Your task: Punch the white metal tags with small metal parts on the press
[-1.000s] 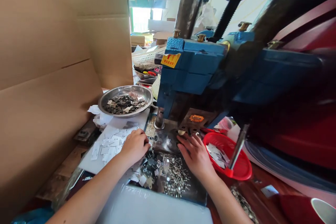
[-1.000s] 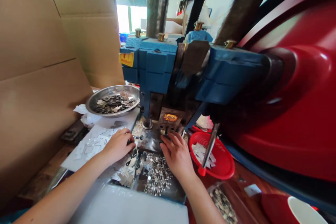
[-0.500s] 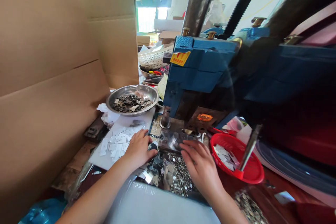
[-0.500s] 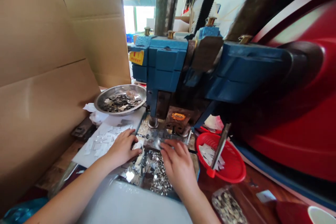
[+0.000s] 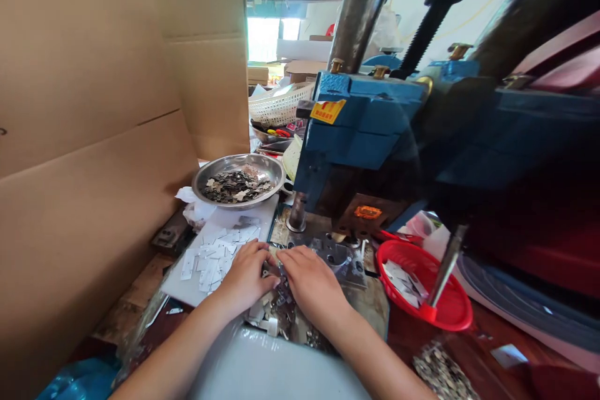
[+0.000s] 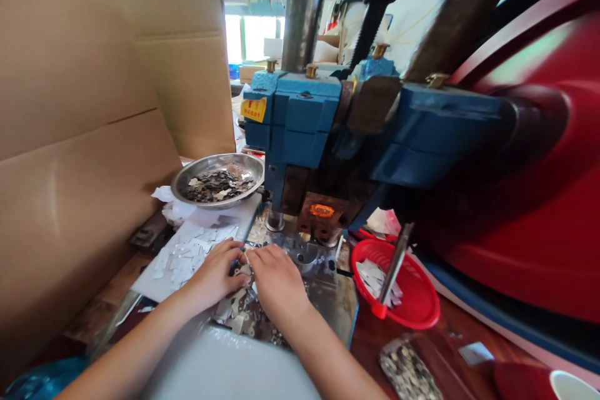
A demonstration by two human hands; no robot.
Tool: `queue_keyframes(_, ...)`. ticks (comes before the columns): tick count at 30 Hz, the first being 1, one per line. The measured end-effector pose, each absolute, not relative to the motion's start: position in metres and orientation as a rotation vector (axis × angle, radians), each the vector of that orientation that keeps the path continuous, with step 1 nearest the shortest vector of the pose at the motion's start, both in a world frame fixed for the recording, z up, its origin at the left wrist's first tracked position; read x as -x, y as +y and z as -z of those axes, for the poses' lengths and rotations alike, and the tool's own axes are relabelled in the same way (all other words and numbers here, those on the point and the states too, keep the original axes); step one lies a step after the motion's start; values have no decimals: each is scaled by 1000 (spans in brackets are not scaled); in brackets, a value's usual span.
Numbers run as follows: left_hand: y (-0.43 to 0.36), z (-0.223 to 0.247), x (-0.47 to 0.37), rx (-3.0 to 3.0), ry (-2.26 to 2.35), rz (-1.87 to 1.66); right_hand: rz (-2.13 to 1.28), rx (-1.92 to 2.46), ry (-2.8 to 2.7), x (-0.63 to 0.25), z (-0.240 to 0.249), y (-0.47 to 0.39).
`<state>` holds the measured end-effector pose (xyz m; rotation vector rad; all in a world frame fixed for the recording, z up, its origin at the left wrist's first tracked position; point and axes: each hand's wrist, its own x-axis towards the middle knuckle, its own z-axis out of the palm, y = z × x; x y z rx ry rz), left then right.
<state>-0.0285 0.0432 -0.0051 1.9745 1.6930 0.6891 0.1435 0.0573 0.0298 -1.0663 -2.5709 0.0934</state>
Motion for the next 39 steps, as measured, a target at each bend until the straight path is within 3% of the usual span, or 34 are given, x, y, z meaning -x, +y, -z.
queue_keyframes(6,40,4,31,-1985,1613,-710,-135,1161,-2610,-137,-18,54)
queue_keyframes(12,27,-19,13,-1715,1600,-903,-10,1349,-2286,-154,-25,43)
queue_keyframes(20,10,-31,-25,-1031,1054,-948,-164,904,-2186,-170,-25,12)
queue_keyframes(25,29,-34,-32,-1517,1182,-751,-122,1172,-1949,-200,-17,21)
queue_keyframes(29,57,-38,-46,-1975,1349,-816,-259,1326,-1874,-216,-11,43)
queue_keyframes(39,110,-12,-68,-1808,1476,-980,-355,1427,-1677,-221,1,98)
